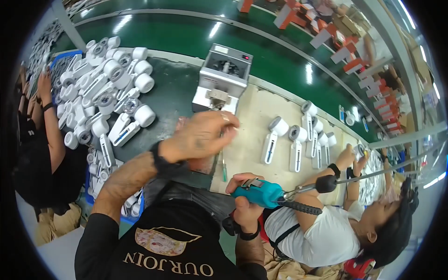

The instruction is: The person picks up a white plastic component, places it on a work surface, and drives a screw into it using a power screwdriver. They then set the component aside and repeat the process with another piece from the pile.

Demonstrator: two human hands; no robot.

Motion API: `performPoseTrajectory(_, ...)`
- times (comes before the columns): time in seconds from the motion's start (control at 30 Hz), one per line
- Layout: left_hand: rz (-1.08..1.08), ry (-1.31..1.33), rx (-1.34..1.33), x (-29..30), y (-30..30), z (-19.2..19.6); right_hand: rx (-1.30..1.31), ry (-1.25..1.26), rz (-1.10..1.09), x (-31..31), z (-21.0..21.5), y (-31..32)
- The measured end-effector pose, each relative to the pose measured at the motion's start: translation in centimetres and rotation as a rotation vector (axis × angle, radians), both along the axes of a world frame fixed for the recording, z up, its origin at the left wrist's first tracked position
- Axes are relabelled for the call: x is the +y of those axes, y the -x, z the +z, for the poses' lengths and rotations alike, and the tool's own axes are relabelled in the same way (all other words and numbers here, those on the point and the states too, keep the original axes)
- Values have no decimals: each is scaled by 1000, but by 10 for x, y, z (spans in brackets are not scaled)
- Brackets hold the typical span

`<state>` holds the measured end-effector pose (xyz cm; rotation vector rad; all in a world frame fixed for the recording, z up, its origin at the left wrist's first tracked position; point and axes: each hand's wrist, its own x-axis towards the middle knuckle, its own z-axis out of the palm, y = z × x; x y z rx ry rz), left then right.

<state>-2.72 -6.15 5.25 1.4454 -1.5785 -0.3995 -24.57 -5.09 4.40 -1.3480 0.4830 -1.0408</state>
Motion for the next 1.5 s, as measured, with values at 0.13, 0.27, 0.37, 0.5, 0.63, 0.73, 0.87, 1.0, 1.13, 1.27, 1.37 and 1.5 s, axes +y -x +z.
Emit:
performPoseTrajectory(0.13,23,-127,-227,-82,82,-60,17,-14,-67,8,4,17)
performPoseTrajectory(0.27,41,-346,-284,-109,109,-70,31,8,-99,11,4,32)
performPoseTrajectory(0.37,29,-437,-205,-110,112,-77,58,30,-131,9,1,39)
performPoseTrajectory(0.5,35,-161,-153,-77,86,-56,107,33,-208,-9,-10,37)
performPoseTrajectory(0.63,-24,62,-173,-29,55,-43,147,66,-251,-40,-25,21)
performPoseTrajectory(0.73,-102,14,-230,2,29,-53,192,62,-252,-59,-31,9)
performPoseTrajectory(0.87,-64,69,-277,27,5,-50,160,29,-197,-67,-11,-5)
performPoseTrajectory(1.0,-22,132,-231,37,-5,-61,-53,39,-183,-56,16,-30)
performPoseTrajectory(1.13,-73,61,-206,45,-13,-59,-160,53,-60,-51,32,-65)
performPoseTrajectory(1.27,-53,-113,-200,47,-26,-58,-164,115,-52,-60,36,-105)
performPoseTrajectory(1.37,84,-28,-392,47,-22,-50,-102,164,-78,-76,33,-124)
performPoseTrajectory(1.5,62,-34,-413,46,-24,-60,-110,208,-81,-96,30,-148)
